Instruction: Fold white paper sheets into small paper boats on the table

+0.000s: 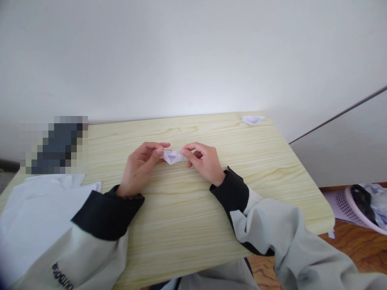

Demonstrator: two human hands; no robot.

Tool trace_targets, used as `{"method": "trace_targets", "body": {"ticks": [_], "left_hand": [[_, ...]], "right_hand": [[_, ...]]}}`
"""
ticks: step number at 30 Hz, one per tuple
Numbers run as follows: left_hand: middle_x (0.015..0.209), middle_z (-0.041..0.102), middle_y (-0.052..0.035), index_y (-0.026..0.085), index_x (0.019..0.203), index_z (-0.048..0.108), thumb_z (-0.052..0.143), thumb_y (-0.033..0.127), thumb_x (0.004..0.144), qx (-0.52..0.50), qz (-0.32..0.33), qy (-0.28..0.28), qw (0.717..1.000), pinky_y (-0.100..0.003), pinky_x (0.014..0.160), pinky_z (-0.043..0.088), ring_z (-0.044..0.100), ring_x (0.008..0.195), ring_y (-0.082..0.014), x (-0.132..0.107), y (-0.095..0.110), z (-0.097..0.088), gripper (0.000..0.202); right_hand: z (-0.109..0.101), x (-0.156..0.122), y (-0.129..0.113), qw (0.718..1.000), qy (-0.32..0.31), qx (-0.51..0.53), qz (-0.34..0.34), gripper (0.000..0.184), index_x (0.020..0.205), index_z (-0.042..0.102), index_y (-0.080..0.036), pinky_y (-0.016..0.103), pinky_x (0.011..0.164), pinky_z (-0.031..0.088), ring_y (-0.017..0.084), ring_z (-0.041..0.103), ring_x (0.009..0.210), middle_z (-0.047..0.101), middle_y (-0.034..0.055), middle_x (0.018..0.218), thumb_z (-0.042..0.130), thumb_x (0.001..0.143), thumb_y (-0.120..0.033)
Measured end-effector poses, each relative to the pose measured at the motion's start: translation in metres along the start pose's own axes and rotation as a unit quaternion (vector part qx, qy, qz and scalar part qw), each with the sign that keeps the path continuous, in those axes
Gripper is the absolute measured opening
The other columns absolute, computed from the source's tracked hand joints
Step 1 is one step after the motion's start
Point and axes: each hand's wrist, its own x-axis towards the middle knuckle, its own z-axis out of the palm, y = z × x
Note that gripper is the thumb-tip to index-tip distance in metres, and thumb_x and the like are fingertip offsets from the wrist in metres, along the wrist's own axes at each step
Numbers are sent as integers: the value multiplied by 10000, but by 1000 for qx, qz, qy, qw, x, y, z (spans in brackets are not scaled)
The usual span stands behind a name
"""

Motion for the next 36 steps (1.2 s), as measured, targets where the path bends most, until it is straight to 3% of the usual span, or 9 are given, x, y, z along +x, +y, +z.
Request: {"method": "trace_targets", "body": {"ticks": [5, 9, 13, 21, 27, 36], "left_hand": [[1061, 701, -98, 188, 902, 496, 612, 436, 834, -82, -17, 25, 996, -383, 876, 531, 668, 958, -188, 2, 0, -1, 282], [984, 725, -71, 207, 904, 470, 602, 451, 838, -105, -6, 31, 994, -393, 933, 504, 675, 962, -179, 3, 0, -1, 285], [1005, 721, -70, 214, 880, 445, 577, 451, 853, -117, 8, 23, 993, -393, 947, 493, 656, 1023, -187, 3, 2, 0, 272], [1029, 672, -80, 196, 998, 484, 595, 315, 844, -5, 78, -8, 997, -367, 892, 508, 641, 980, -189, -1, 0, -4, 224], [1226, 524, -100, 196, 976, 585, 677, 259, 751, 112, 120, -62, 984, -332, 840, 553, 571, 1100, -212, -1, -5, -5, 251], [1027, 693, -56, 207, 1000, 688, 615, 258, 816, 291, 157, -28, 943, -296, 857, 504, 640, 945, -186, -2, -2, -6, 205]], "right_hand": [[0, 0, 3, 999, 34, 19, 3, 230, 832, 655, -185, 206, 448, 463, 99, 631, 474, 701, -2, 732, 639, 816, -414], [2, 1, 5, 997, 45, 62, 11, 270, 857, 627, -181, 212, 486, 513, 129, 679, 561, 707, 10, 713, 621, 823, -448], [2, 1, 6, 993, 58, 101, 18, 279, 877, 593, -187, 271, 649, 597, 151, 714, 668, 720, 14, 730, 613, 827, -461], [4, -4, 2, 997, 32, 67, -25, 222, 894, 565, -194, 275, 668, 609, 148, 720, 726, 742, 48, 915, 586, 862, -413], [0, -3, -1, 997, 13, -20, -75, 156, 917, 584, -199, 268, 730, 591, 141, 716, 795, 733, 55, 978, 548, 897, -350], [-2, -3, 0, 993, -38, -57, -92, 162, 945, 575, -209, 271, 726, 585, 151, 714, 838, 719, 63, 1034, 513, 915, -356]]}}
